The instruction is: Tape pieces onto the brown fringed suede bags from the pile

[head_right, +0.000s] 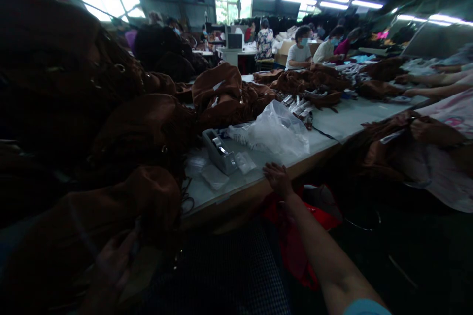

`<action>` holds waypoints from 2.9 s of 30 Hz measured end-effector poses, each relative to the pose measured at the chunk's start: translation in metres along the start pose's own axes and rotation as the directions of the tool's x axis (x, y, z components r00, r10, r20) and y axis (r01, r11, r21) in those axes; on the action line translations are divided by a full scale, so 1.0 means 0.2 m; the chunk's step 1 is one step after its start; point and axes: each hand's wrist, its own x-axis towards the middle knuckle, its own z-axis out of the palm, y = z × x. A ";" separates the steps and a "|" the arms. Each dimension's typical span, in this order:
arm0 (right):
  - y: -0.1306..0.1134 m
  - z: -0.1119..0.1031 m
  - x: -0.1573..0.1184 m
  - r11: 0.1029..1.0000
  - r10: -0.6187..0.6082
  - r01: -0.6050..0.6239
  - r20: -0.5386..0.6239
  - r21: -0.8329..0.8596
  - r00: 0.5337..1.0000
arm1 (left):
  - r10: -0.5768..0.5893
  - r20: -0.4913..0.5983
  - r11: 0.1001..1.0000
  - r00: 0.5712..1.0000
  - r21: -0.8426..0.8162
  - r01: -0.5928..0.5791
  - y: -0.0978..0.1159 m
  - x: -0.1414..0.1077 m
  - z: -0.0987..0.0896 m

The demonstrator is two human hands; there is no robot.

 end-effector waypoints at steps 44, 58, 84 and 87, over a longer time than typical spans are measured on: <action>-0.69 -0.03 0.48 0.235 0.306 -0.643 0.572 0.729 0.761 | 0.047 0.033 0.995 0.998 -0.092 -0.044 0.03 -0.07 0.02; -0.68 -0.05 0.42 0.227 0.303 -0.629 0.560 0.744 0.771 | 0.023 0.012 0.997 1.000 -0.070 -0.022 0.04 -0.08 0.02; -1.60 0.13 0.13 0.544 -0.455 -0.476 0.719 0.691 0.525 | 0.242 0.001 0.970 0.970 0.037 -0.242 -0.07 -0.10 0.02; -1.70 0.27 0.11 0.668 -0.400 -0.387 0.745 0.636 0.533 | 0.285 0.023 0.956 0.958 0.069 -0.286 -0.09 -0.09 0.01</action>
